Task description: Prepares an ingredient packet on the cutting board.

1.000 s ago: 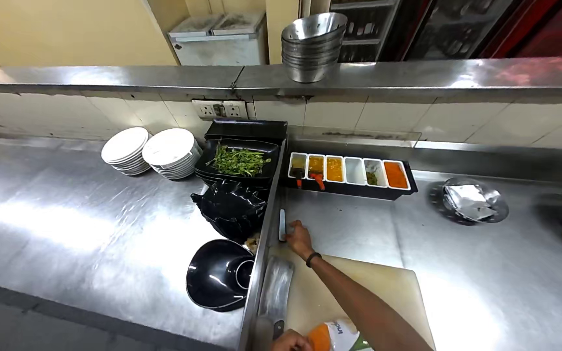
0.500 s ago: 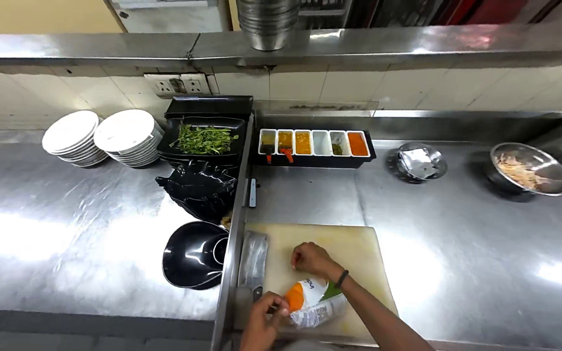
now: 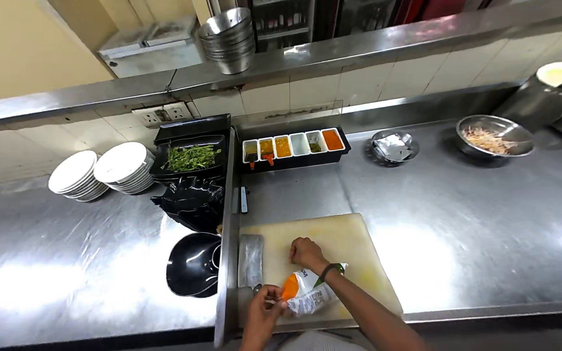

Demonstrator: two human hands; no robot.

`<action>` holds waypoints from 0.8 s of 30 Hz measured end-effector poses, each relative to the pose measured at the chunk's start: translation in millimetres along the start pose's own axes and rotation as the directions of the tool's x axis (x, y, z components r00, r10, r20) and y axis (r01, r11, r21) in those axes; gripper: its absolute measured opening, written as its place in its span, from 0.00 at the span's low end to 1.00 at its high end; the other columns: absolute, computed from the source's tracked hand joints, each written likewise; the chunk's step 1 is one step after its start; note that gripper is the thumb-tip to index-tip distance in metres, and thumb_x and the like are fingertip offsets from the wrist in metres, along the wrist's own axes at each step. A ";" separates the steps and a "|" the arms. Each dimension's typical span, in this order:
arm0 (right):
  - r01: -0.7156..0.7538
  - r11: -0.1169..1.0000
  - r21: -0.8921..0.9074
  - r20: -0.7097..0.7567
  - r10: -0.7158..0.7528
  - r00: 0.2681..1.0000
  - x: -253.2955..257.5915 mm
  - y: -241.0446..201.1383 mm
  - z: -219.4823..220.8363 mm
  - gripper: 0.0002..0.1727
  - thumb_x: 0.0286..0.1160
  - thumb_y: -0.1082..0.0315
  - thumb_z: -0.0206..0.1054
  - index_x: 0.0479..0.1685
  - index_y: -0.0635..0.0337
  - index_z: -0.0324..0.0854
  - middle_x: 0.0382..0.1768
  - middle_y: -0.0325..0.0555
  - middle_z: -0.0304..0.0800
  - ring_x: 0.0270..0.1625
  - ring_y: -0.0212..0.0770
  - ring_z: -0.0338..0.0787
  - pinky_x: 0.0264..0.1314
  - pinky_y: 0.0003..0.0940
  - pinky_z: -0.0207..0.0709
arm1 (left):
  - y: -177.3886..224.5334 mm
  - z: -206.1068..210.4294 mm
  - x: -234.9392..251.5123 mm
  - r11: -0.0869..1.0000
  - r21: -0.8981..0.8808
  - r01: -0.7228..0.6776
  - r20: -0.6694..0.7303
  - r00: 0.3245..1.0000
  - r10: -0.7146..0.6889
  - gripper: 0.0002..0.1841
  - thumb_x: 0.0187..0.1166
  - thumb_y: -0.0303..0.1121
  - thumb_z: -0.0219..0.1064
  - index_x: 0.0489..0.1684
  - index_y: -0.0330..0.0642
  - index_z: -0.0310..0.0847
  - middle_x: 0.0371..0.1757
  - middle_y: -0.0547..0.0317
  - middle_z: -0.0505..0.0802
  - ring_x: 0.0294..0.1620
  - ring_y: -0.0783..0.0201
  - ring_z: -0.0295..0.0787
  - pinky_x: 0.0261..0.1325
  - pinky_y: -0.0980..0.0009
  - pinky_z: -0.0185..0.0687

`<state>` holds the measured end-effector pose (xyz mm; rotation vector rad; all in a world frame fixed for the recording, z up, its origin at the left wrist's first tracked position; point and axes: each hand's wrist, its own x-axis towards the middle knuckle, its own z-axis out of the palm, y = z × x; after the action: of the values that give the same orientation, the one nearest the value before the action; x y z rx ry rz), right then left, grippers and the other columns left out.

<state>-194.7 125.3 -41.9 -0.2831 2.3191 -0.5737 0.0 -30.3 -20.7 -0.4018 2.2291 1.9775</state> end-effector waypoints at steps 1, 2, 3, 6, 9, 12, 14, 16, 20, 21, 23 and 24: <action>-0.012 1.000 -0.004 -0.015 0.012 1.000 -4.0 -1.7 0.1 0.13 0.67 0.58 0.75 0.45 0.56 0.90 0.48 0.53 0.92 0.55 0.56 0.90 0.55 0.62 0.80 | -0.9 0.6 -1.0 1.000 0.003 -0.002 -0.009 1.000 0.002 0.15 0.70 0.27 0.77 0.53 0.34 0.84 0.49 0.52 0.92 0.44 0.60 0.94 0.46 0.64 0.94; -0.014 1.000 -0.016 -0.036 0.013 0.999 -9.4 -4.3 0.7 0.13 0.69 0.58 0.74 0.46 0.57 0.90 0.49 0.54 0.92 0.56 0.56 0.90 0.57 0.61 0.80 | -1.4 2.0 -2.1 1.000 0.007 -0.007 -0.027 1.000 0.007 0.15 0.69 0.26 0.78 0.52 0.34 0.84 0.48 0.52 0.93 0.43 0.60 0.94 0.46 0.64 0.95; -0.005 0.999 -0.040 -0.064 0.002 0.998 -15.8 -7.9 2.3 0.13 0.72 0.59 0.71 0.46 0.58 0.90 0.49 0.55 0.92 0.56 0.57 0.90 0.57 0.61 0.81 | -1.4 3.9 -3.3 1.000 0.008 -0.009 -0.050 0.999 0.009 0.15 0.69 0.26 0.78 0.51 0.34 0.85 0.47 0.52 0.93 0.42 0.60 0.94 0.45 0.65 0.95; 0.054 0.984 -0.172 -0.092 -0.070 0.993 -36.0 -25.0 8.0 0.13 0.82 0.70 0.57 0.47 0.68 0.86 0.50 0.64 0.90 0.57 0.63 0.91 0.56 0.60 0.82 | -1.0 11.0 -4.8 1.000 -0.012 -0.009 -0.132 0.991 0.007 0.12 0.68 0.23 0.78 0.47 0.32 0.89 0.44 0.50 0.96 0.37 0.59 0.95 0.43 0.65 0.95; 0.104 0.974 -0.203 -0.052 -0.117 0.992 -43.6 -33.1 9.9 0.13 0.82 0.76 0.53 0.50 0.71 0.83 0.53 0.65 0.89 0.60 0.63 0.89 0.59 0.58 0.82 | -3.0 17.3 -5.1 0.999 -0.008 -0.034 -0.186 0.982 0.032 0.10 0.67 0.22 0.78 0.44 0.31 0.90 0.42 0.49 0.95 0.35 0.60 0.94 0.41 0.66 0.95; 0.099 0.975 -0.200 -0.039 -0.109 0.993 -39.6 -32.4 7.2 0.11 0.78 0.78 0.56 0.49 0.70 0.83 0.52 0.64 0.89 0.60 0.62 0.90 0.58 0.57 0.82 | -1.3 23.1 -4.1 0.999 -0.001 -0.040 -0.220 0.975 0.038 0.08 0.66 0.21 0.78 0.41 0.32 0.92 0.42 0.49 0.95 0.35 0.61 0.94 0.41 0.68 0.95; 0.102 0.976 -0.194 -0.012 -0.106 0.994 -36.9 -31.8 7.2 0.11 0.76 0.80 0.57 0.51 0.71 0.83 0.55 0.65 0.88 0.62 0.63 0.88 0.59 0.58 0.82 | 1.6 22.4 -3.3 1.000 -0.003 -0.023 -0.225 0.974 0.021 0.08 0.66 0.20 0.78 0.41 0.31 0.92 0.42 0.48 0.95 0.36 0.60 0.94 0.43 0.67 0.95; 0.137 0.981 -0.135 0.012 -0.136 0.991 -30.8 -24.8 9.2 0.11 0.77 0.79 0.58 0.51 0.72 0.83 0.56 0.67 0.88 0.63 0.64 0.87 0.62 0.60 0.81 | 1.0 19.5 -4.2 1.000 -0.003 -0.020 -0.220 0.975 0.019 0.10 0.66 0.18 0.77 0.44 0.29 0.91 0.44 0.47 0.96 0.38 0.60 0.95 0.45 0.66 0.95; 0.305 0.922 0.241 -0.055 -0.300 0.952 -25.5 33.5 -11.5 0.14 0.79 0.65 0.62 0.49 0.66 0.86 0.44 0.57 0.90 0.49 0.54 0.90 0.56 0.55 0.81 | 2.4 23.7 -10.5 1.000 -0.012 -0.024 -0.196 0.980 0.021 0.16 0.70 0.18 0.73 0.57 0.27 0.87 0.51 0.47 0.95 0.45 0.61 0.95 0.52 0.66 0.93; 0.339 0.886 0.316 -0.098 -0.325 0.941 -40.5 49.3 -23.0 0.13 0.79 0.64 0.63 0.49 0.65 0.84 0.41 0.54 0.89 0.45 0.50 0.90 0.53 0.51 0.83 | 1.8 24.2 -11.7 1.000 -0.015 -0.023 -0.198 0.980 0.020 0.16 0.70 0.18 0.72 0.57 0.27 0.87 0.50 0.48 0.95 0.45 0.61 0.95 0.52 0.66 0.93; 0.378 0.766 0.520 -0.165 -0.344 0.924 -83.5 84.4 -40.9 0.10 0.76 0.64 0.70 0.44 0.62 0.80 0.35 0.45 0.91 0.37 0.41 0.92 0.46 0.42 0.88 | -1.4 22.7 -12.9 0.999 -0.034 -0.028 -0.207 0.978 0.020 0.15 0.70 0.18 0.73 0.56 0.27 0.87 0.49 0.47 0.96 0.43 0.62 0.95 0.52 0.66 0.93; 0.367 0.685 0.629 -0.161 -0.347 0.924 -108.2 103.6 -47.5 0.10 0.74 0.66 0.73 0.42 0.61 0.79 0.33 0.44 0.92 0.36 0.41 0.94 0.45 0.41 0.91 | -2.8 22.1 -12.4 0.999 -0.044 -0.027 -0.210 0.978 0.018 0.15 0.70 0.18 0.73 0.55 0.26 0.87 0.48 0.47 0.96 0.42 0.62 0.95 0.51 0.66 0.93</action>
<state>-154.0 270.1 3.6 -0.3902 1.9333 -1.5489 10.9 -7.5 -22.8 -0.6209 2.3208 2.0905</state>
